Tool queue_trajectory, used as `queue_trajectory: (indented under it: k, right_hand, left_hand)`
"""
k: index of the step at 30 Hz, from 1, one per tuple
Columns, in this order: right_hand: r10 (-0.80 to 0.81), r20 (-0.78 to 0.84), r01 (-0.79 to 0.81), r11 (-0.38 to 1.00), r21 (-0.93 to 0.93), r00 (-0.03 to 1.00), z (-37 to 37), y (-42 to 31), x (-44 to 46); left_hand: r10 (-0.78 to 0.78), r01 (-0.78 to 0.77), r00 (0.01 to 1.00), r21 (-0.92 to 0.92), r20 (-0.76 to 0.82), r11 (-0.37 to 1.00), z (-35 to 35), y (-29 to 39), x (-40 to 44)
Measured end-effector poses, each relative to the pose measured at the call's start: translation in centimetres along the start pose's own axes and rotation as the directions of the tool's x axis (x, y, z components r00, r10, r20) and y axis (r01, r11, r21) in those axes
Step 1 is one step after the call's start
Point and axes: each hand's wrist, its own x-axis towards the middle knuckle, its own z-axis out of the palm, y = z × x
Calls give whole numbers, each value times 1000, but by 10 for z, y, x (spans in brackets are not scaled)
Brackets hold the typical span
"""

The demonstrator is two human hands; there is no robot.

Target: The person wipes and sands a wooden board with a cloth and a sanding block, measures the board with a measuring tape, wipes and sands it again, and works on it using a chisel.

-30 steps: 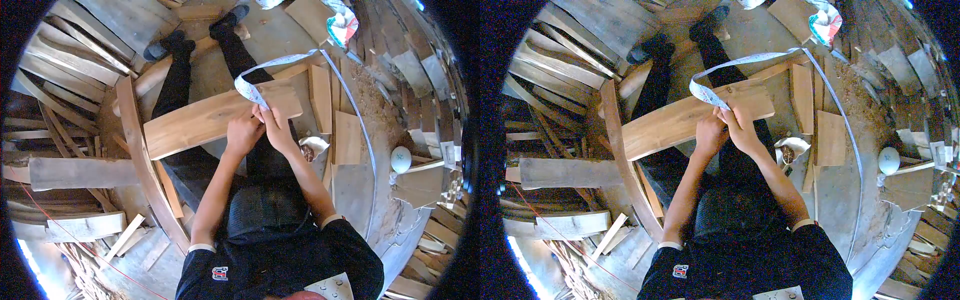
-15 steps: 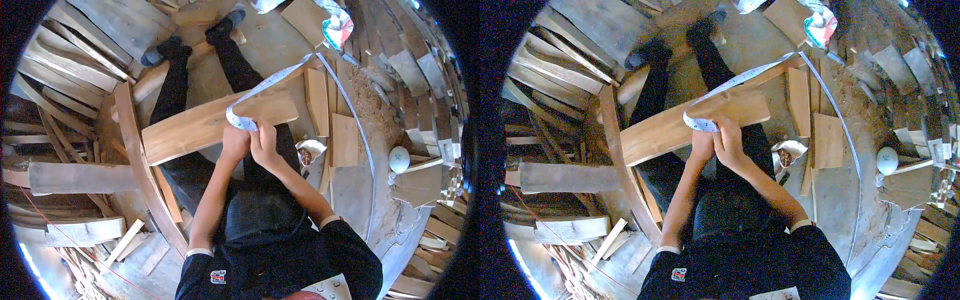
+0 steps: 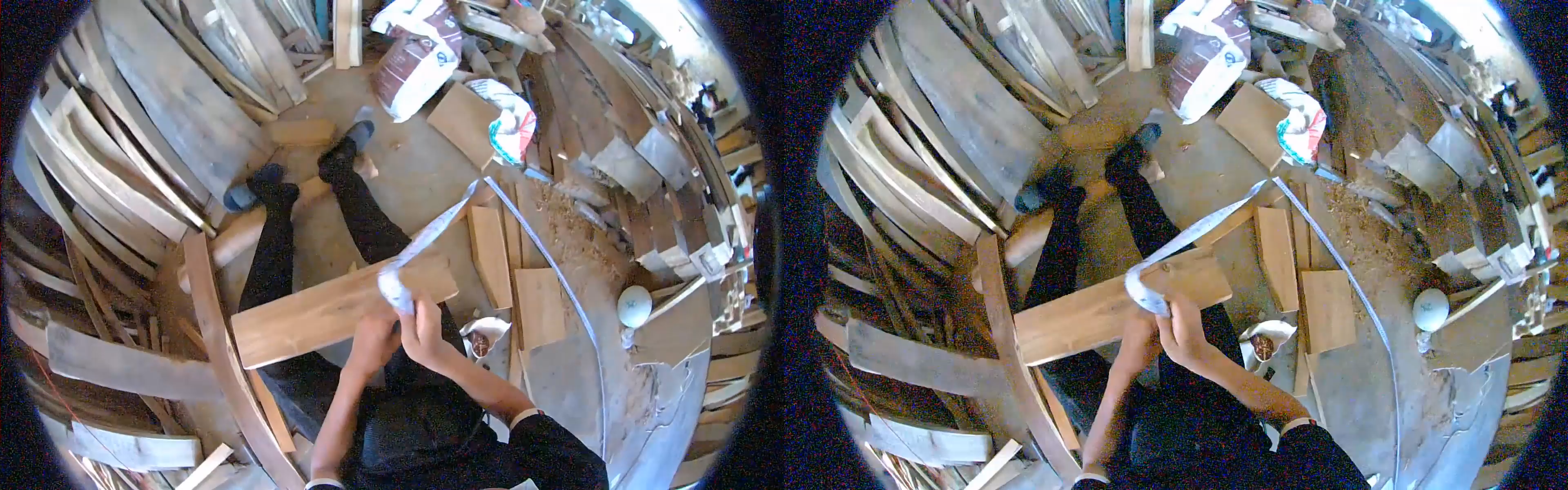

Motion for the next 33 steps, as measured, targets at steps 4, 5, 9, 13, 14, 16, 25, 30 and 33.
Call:
queue_trajectory:
  k: [4,5,9,13,14,16,25,30,33]
  right_hand:
    - [229,-183,-159,930,333,956,-4,-14,8]
    - [282,-198,-177,889,423,939,-6,-18,10]
    - [418,-118,-247,717,652,901,-12,-20,10]
    - [528,-56,-336,615,713,847,-10,-22,4]
    - [528,7,-381,603,701,849,-11,-24,5]
    - [548,128,-459,524,718,827,-9,-22,-7]
    - [528,749,-835,-126,536,401,28,-20,-30]
    - [332,869,-929,95,357,367,16,-15,-4]
    - [237,891,-866,425,264,388,-7,-16,19]
  left_hand:
    - [44,-44,999,-240,-7,970,-6,18,-1]
    - [49,-47,999,-241,-2,969,-8,20,-2]
    - [-41,73,993,-302,110,950,-31,21,-18]
    - [-188,253,954,-292,232,922,-72,6,-37]
    - [-251,306,945,-296,208,905,-81,1,-43]
    - [-355,384,923,-444,152,809,-98,-6,-61]
    - [-564,467,817,-431,-124,772,-142,1,-104]
    - [-533,455,816,-319,-223,831,-149,-1,-114]
    - [-486,400,816,-299,-315,866,-148,-4,-116]
